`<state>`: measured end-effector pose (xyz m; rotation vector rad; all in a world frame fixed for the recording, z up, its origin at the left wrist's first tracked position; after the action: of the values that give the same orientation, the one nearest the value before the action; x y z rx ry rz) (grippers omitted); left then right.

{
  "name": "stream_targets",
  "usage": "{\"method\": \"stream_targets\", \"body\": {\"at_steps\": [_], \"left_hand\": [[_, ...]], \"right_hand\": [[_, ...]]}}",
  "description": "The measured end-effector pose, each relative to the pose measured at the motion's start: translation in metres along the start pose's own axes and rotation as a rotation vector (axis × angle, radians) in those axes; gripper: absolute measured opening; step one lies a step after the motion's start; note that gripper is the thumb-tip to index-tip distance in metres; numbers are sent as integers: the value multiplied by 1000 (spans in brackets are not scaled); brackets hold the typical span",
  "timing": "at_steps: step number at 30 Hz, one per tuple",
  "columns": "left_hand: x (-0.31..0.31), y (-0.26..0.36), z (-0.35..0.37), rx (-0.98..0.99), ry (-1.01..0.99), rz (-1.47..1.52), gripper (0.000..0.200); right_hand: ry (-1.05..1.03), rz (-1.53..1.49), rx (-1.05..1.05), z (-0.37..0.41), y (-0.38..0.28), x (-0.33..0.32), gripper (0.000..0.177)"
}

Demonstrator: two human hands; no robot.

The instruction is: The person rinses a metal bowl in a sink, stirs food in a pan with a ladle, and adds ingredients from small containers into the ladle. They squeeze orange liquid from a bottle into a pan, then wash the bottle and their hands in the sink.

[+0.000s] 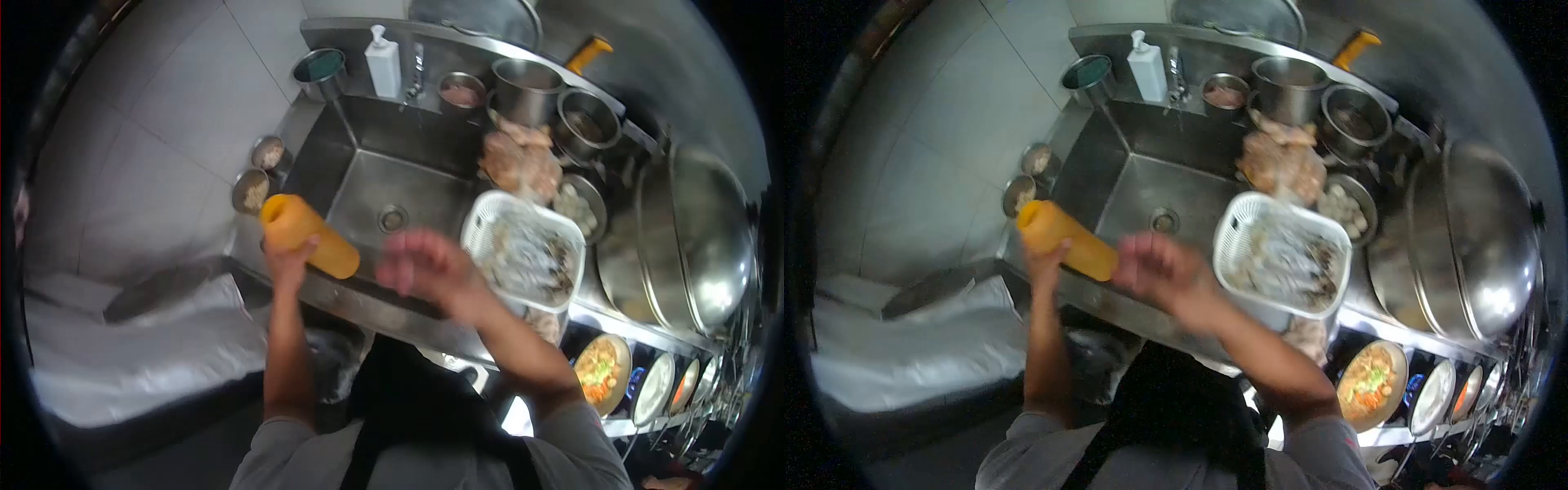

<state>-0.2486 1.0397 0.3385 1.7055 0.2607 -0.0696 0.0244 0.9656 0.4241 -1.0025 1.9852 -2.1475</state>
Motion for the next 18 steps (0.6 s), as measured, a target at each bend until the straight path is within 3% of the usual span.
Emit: {"method": "stream_targets", "body": {"at_steps": [2,4,6,7,9,10,12,14,16,17,18], "left_hand": [[22,-32,-59,-21,-107,30,62],[40,-64,-96,-104,-156,122,61],[51,-72,-115,-133,-200,97,62],[55,-76,-118,-156,-261,128,62],[58,-92,-125,-209,-338,142,63],[59,-103,-128,-245,-367,96,64],[65,-132,-138,-275,-385,64,64],[86,-149,-153,-114,-483,-163,65],[125,-136,-164,-71,-526,-129,67],[148,-132,-170,-134,-587,-60,67],[171,-128,-176,-195,-651,9,66]], "right_hand": [[237,-179,24,-118,7,-53,42],[454,-606,7,-226,71,-142,44],[695,-895,-8,-292,116,-205,55],[702,-906,-29,-321,135,-234,55],[708,-1413,-416,-353,165,-266,51],[726,-1423,-417,-360,169,-277,51],[1012,-1515,-647,-355,148,-294,40],[1057,-1371,-732,-326,136,-322,25],[944,-1127,-734,-291,89,-302,22],[953,-1119,-724,-276,84,-294,22],[956,-844,-599,-263,76,-287,22]]}}
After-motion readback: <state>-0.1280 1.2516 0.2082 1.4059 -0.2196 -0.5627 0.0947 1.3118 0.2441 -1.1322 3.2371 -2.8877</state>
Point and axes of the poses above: each hand's wrist, its own z-axis away from the middle knuckle, its own x-axis out of the palm, y = z × x, the point moved 5 cm from there along -z, towards the middle knuckle, and after that the axes turned 7 degrees about -y, right-handed, at the moved point
